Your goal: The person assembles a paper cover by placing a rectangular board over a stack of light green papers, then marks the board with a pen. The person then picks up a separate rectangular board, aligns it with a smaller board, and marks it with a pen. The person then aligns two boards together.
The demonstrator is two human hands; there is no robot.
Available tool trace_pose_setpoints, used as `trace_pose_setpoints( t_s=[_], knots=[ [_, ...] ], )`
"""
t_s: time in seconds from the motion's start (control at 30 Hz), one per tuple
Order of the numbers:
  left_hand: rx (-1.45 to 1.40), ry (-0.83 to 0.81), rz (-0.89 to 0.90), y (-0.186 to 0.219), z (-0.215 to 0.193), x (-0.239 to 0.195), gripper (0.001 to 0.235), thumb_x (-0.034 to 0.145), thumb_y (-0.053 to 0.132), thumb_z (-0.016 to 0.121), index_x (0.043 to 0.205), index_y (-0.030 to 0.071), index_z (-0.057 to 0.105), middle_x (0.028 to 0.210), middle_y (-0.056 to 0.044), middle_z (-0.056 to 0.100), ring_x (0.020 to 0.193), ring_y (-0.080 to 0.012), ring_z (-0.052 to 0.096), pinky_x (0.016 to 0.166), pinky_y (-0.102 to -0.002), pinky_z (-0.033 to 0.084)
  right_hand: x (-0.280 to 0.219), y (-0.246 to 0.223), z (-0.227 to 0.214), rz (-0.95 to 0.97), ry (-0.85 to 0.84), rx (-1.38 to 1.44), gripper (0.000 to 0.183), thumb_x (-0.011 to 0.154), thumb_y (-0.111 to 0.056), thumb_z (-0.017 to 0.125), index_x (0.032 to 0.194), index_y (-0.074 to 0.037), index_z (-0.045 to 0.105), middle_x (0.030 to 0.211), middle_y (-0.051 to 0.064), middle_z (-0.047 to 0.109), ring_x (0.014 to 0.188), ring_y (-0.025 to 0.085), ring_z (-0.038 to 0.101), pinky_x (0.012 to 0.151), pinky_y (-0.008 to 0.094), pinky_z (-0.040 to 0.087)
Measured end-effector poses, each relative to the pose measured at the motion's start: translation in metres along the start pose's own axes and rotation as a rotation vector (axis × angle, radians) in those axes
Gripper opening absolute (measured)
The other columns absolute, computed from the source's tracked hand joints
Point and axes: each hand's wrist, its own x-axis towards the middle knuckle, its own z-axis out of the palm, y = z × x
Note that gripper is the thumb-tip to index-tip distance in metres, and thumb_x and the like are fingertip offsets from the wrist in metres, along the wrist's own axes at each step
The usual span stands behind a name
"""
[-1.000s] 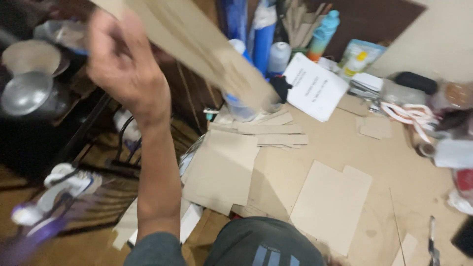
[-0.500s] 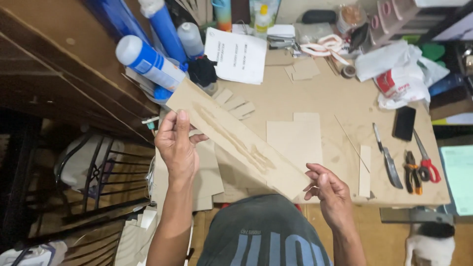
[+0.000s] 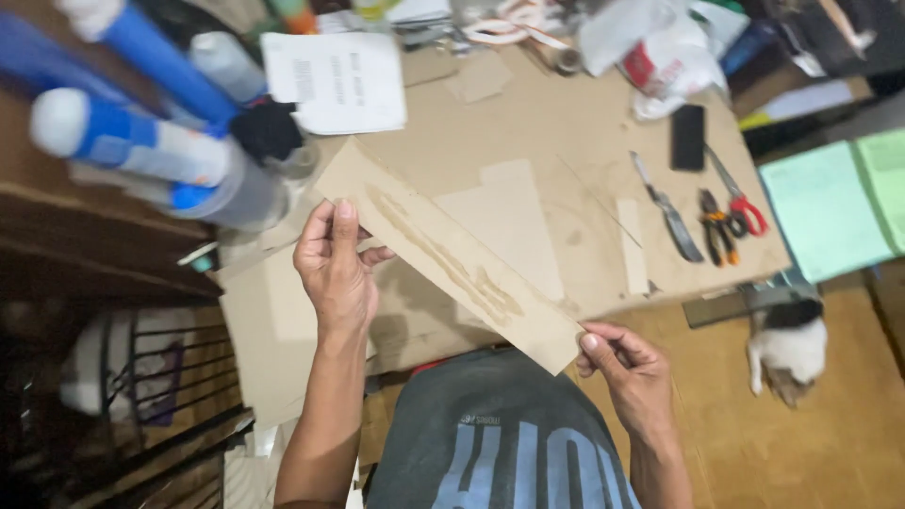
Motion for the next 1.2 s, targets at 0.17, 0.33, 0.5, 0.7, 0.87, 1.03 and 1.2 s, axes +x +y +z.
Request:
trace_pose_setpoints(
  t_s=[0.17,0.33,0.5,0.7,0.87,1.03,1.2],
  knots=[
    [0.028,-0.139,-0.093,-0.053,0.037,-0.016,0.018,0.091,0.007,0.072,0.108,0.004,0.065,0.089,-0.004,0.064,0.068,-0.0112,0.066,0.057,-0.029,0.066,0.005,0.055,-0.069,-0.004,0.181,0.051,0.011,0.092,-0.004,0.074,0.102,0.000,0.075,0.082,0.011,0.073,0.061,0.016,0.063,0.060,0.029,0.056],
    [1.045,-0.795,0.174,-0.142,0.030,-0.001,0.058,0.099,0.034,0.057,0.150,0.009,0.048,0.145,-0.018,0.055,0.135,-0.0340,0.052,0.107,-0.045,0.044,0.012,0.120,-0.174,0.090,0.397,0.329,0.032,0.094,-0.019,0.073,0.118,0.000,0.067,0.097,0.005,0.067,0.089,0.012,0.061,0.077,0.027,0.054],
    [1.192,-0.815,0.102,-0.286,-0.045,0.002,0.058,0.097,0.036,0.059,0.144,0.002,0.055,0.142,-0.024,0.057,0.131,-0.0388,0.053,0.110,-0.050,0.039,0.005,0.125,-0.217,0.151,0.411,0.461,0.010,0.095,-0.017,0.074,0.092,-0.015,0.065,0.081,-0.006,0.062,0.072,0.004,0.060,0.067,0.017,0.053],
    [1.311,-0.800,0.403,-0.342,-0.075,-0.023,0.044,0.089,0.014,0.061,0.130,0.000,0.065,0.136,-0.029,0.059,0.126,-0.0435,0.054,0.116,-0.056,0.032,0.032,0.144,-0.226,0.268,0.343,0.519,0.012,0.095,-0.016,0.074,0.101,-0.011,0.064,0.079,-0.001,0.065,0.074,0.006,0.064,0.071,0.020,0.056],
    [1.245,-0.764,0.648,-0.347,-0.053,0.002,0.037,0.091,-0.004,0.052,0.125,-0.005,0.067,0.128,-0.031,0.061,0.115,-0.0461,0.059,0.116,-0.059,0.037,0.066,0.164,-0.204,0.389,0.298,0.336,0.010,0.099,-0.018,0.069,0.099,-0.011,0.061,0.080,-0.005,0.056,0.075,0.001,0.054,0.068,0.013,0.047],
    [1.444,-0.633,0.683,-0.346,-0.014,0.052,0.038,0.081,0.005,0.075,0.119,0.005,0.076,0.122,-0.018,0.066,0.121,-0.0449,0.059,0.100,-0.052,0.055,0.094,0.241,-0.169,0.422,0.337,0.227,0.015,0.101,-0.006,0.065,0.115,-0.008,0.068,0.087,0.007,0.070,0.081,0.018,0.074,0.077,0.033,0.063],
    [1.480,-0.683,0.487,-0.336,0.020,0.095,0.063,0.084,0.029,0.083,0.138,0.005,0.062,0.140,-0.021,0.052,0.136,-0.0477,0.043,0.115,-0.056,0.037,0.085,0.269,-0.138,0.420,0.412,0.284,0.011,0.102,-0.006,0.065,0.112,-0.008,0.069,0.090,0.006,0.069,0.082,0.018,0.072,0.079,0.035,0.063]
  ],
)
